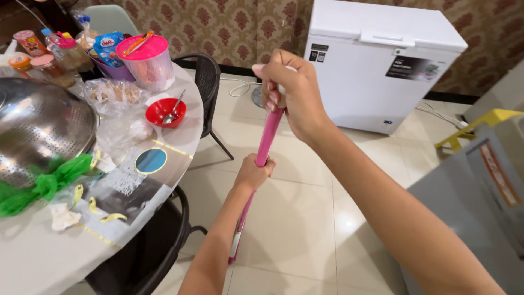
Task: The person moves a chair aside and then reattaches the head of a pink broom to its handle by pushing and twisting the components together by hand.
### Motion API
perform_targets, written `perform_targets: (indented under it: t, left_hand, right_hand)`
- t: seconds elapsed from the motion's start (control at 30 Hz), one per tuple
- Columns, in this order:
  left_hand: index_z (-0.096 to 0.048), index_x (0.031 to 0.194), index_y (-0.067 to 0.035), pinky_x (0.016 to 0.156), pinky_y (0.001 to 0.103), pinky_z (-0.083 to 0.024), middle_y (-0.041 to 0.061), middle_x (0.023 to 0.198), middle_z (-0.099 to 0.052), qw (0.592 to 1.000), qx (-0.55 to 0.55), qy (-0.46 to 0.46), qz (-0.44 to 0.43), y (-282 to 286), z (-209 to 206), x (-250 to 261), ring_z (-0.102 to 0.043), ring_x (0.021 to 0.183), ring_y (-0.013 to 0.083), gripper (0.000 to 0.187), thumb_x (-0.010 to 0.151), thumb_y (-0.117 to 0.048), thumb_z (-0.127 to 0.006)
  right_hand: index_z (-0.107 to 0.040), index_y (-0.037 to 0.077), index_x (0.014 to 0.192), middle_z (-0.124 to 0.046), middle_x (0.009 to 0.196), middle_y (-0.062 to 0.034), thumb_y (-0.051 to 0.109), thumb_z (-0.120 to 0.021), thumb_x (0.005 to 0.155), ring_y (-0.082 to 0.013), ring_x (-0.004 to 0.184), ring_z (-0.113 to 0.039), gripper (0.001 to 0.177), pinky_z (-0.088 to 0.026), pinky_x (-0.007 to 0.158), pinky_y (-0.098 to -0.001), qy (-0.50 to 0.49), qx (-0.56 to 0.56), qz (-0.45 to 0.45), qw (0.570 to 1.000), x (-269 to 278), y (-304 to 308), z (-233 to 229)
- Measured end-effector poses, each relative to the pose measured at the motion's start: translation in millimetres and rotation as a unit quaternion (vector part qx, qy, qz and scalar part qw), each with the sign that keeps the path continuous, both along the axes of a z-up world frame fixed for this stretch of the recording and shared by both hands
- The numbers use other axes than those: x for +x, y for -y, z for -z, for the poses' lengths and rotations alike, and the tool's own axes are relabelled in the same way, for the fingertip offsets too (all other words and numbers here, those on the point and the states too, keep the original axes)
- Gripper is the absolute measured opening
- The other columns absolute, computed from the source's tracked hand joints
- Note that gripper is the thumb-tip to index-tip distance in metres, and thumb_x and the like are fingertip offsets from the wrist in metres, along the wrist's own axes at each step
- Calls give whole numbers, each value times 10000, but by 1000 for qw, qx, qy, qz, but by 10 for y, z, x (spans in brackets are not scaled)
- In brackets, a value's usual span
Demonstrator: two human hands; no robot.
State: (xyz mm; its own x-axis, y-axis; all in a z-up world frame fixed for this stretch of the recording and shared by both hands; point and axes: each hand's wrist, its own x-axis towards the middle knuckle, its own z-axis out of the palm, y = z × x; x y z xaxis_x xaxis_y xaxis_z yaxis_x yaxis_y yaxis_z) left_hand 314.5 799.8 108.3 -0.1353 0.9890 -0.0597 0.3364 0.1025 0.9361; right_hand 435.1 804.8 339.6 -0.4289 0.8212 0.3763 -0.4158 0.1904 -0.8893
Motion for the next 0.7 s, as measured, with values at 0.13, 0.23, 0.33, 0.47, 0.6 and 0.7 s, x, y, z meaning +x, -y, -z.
perform_targets:
  t: [0.13, 0.23, 0.33, 0.47, 0.6, 0.7]
  left_hand:
    - [-622, 616, -44, 541, 340, -454, 44, 547, -610, 1000, 14, -8, -19, -329, 68, -57, -545, 511, 150, 353, 874, -279, -681]
    - [-630, 635, -68, 529, 338, -444, 20, 552, -595, 998, 21, 18, -48, -550, 132, -68, -530, 512, 134, 310, 865, -267, -687]
    - [-608, 620, -56, 507, 362, -406, 11, 546, -566, 996, -35, 22, -76, -838, 190, -114, -494, 497, 149, 344, 881, -269, -680]
    - [-592, 605, -24, 522, 354, -426, 32, 528, -556, 996, 1, 1, -90, -1270, 330, -172, -516, 499, 153, 368, 873, -260, -684]
    - [-641, 646, -9, 534, 358, -460, 54, 519, -575, 993, 18, -43, -109, -1665, 508, -318, -541, 501, 158, 295, 841, -229, -671]
    - [-641, 683, 22, 549, 371, -456, 80, 559, -565, 993, 35, -62, -94, -1881, 633, -498, -515, 536, 159, 279, 834, -209, -678]
  right_hand:
    - [-403, 104, 674, -466, 611, -20, 51, -672, 892, -120, 499, -424, 350, -375, 496, -305, -1, -11, -19, 1000, -23, -369, 95]
    - [-396, 107, 671, -441, 587, -23, 63, -680, 895, -128, 490, -425, 364, -376, 500, -309, 8, -12, -37, 999, -3, -687, 181]
    - [-404, 105, 668, -447, 582, -25, 71, -678, 884, -133, 495, -433, 351, -381, 512, -315, 21, -29, -53, 998, 16, -1043, 248]
    - [-403, 105, 668, -405, 564, -17, 81, -678, 897, -144, 505, -434, 359, -378, 545, -320, 25, -34, -83, 996, 83, -1549, 333]
    - [-410, 105, 653, -413, 577, -18, 54, -680, 881, -158, 520, -451, 357, -404, 562, -334, 8, -56, -118, 991, 46, -1992, 467]
    - [-411, 107, 659, -424, 596, -18, 35, -676, 898, -154, 548, -462, 365, -422, 591, -329, -6, -54, -144, 988, 12, -2236, 621]
